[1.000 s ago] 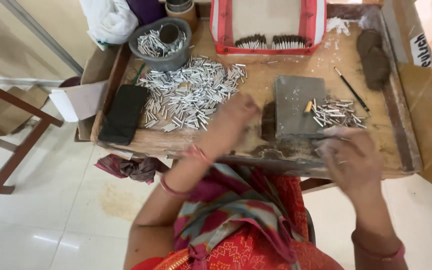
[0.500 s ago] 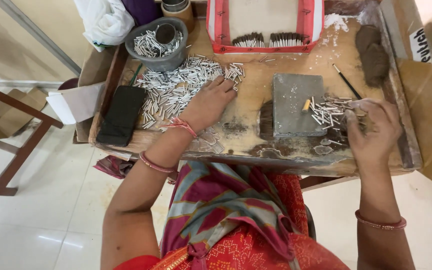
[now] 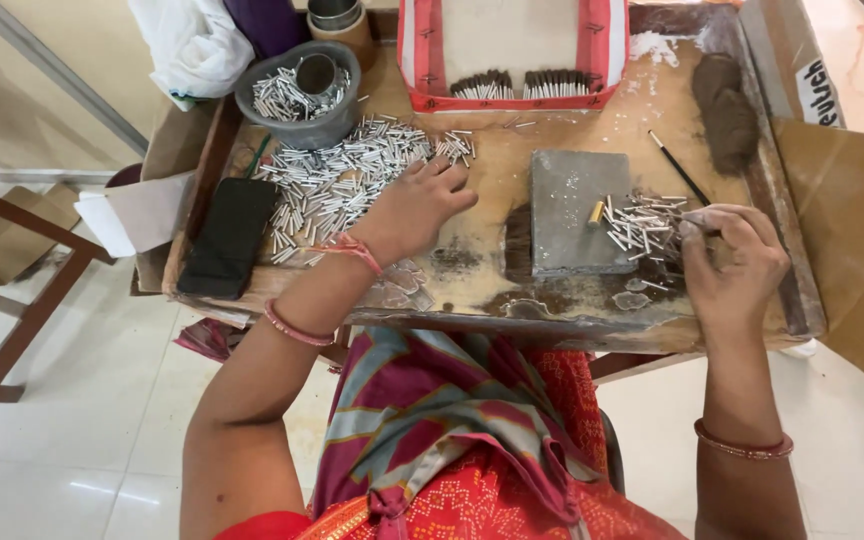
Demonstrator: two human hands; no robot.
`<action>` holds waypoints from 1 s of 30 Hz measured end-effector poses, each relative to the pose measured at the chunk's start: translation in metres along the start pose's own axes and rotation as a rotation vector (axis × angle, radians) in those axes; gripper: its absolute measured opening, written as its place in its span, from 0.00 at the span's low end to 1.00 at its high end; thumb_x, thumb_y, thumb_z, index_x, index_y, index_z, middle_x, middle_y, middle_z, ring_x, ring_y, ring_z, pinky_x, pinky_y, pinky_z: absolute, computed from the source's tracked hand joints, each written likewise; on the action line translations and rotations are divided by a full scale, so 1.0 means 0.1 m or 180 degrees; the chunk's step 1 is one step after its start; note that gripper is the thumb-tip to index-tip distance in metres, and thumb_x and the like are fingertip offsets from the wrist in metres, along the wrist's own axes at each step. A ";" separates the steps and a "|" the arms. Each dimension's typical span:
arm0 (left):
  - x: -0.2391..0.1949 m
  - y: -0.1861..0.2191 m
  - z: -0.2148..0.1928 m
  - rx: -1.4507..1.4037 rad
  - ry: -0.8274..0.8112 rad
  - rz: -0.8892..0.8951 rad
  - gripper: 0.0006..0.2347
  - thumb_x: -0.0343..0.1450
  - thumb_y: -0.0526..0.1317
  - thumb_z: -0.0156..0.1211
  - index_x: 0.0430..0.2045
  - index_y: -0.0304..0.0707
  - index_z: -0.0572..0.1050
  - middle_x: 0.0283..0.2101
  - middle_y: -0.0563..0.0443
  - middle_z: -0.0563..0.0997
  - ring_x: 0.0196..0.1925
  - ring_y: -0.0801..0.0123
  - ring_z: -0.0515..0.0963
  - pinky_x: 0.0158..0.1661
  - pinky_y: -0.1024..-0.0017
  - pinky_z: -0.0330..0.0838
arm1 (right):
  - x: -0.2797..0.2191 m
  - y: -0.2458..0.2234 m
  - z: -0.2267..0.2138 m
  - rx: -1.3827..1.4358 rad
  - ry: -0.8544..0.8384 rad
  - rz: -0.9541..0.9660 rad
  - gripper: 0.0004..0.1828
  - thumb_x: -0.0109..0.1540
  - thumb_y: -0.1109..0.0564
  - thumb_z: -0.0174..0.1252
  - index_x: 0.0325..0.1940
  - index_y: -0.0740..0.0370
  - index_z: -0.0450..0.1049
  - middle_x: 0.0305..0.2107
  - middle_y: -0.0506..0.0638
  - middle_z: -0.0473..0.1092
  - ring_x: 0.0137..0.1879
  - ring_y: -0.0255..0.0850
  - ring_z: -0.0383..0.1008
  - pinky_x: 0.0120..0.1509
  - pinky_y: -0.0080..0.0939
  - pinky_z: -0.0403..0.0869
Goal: The person sits at a workbench and hand-rolls white paste onto small sticks one at a time, shaping each piece between the fingers and placing the finished stick into a growing pile on the bench. A bowl of finished sticks and a box of bare sticks sit on the bench beside a flat stone slab.
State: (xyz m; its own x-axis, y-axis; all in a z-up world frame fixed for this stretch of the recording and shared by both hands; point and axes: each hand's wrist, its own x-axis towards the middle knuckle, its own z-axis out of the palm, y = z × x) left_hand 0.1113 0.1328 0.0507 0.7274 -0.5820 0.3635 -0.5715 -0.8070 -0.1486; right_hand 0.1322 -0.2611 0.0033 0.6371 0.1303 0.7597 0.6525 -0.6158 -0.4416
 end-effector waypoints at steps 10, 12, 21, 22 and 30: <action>-0.11 -0.11 0.11 -0.0513 0.0211 -0.0358 0.15 0.60 0.28 0.60 0.41 0.35 0.75 0.50 0.44 0.75 0.60 0.48 0.72 0.59 0.59 0.67 | 0.02 -0.03 0.00 0.0089 0.0032 -0.0105 0.04 0.67 0.70 0.64 0.46 0.69 0.79 0.44 0.58 0.77 0.50 0.45 0.80 0.57 0.38 0.76; -0.08 -0.10 0.13 -0.0582 0.0024 -0.0398 0.10 0.63 0.29 0.61 0.37 0.36 0.76 0.47 0.45 0.75 0.59 0.51 0.73 0.59 0.59 0.68 | 0.01 -0.04 0.00 0.0138 0.0020 -0.0040 0.03 0.68 0.70 0.64 0.45 0.70 0.79 0.43 0.58 0.77 0.49 0.44 0.80 0.55 0.37 0.76; -0.12 -0.02 0.17 -0.1123 0.0612 -0.0639 0.14 0.61 0.25 0.60 0.40 0.32 0.75 0.46 0.41 0.77 0.54 0.49 0.75 0.55 0.60 0.69 | 0.00 -0.01 0.01 0.0146 0.0062 0.0037 0.02 0.68 0.69 0.66 0.44 0.69 0.79 0.41 0.57 0.77 0.48 0.43 0.80 0.53 0.36 0.76; -0.13 -0.02 0.11 -0.1125 0.0610 -0.0633 0.14 0.61 0.25 0.60 0.40 0.32 0.75 0.46 0.41 0.77 0.54 0.49 0.75 0.55 0.60 0.69 | 0.00 -0.02 0.00 0.0142 0.0065 0.0042 0.02 0.68 0.69 0.66 0.44 0.69 0.79 0.41 0.57 0.77 0.48 0.43 0.80 0.53 0.36 0.76; -0.20 -0.67 0.04 -0.0606 0.0918 -0.0705 0.09 0.61 0.25 0.59 0.31 0.34 0.75 0.40 0.41 0.76 0.48 0.46 0.76 0.49 0.57 0.73 | -0.02 -0.02 0.00 -0.0063 -0.0046 -0.0068 0.02 0.68 0.68 0.65 0.45 0.68 0.79 0.42 0.57 0.77 0.49 0.46 0.80 0.55 0.38 0.75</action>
State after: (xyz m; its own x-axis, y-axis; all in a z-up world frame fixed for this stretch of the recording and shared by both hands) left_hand 0.1368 0.1983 0.0494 0.7200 -0.3225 0.6145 -0.4927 -0.8611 0.1254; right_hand 0.1297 -0.2604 0.0032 0.6290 0.1546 0.7618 0.6578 -0.6281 -0.4157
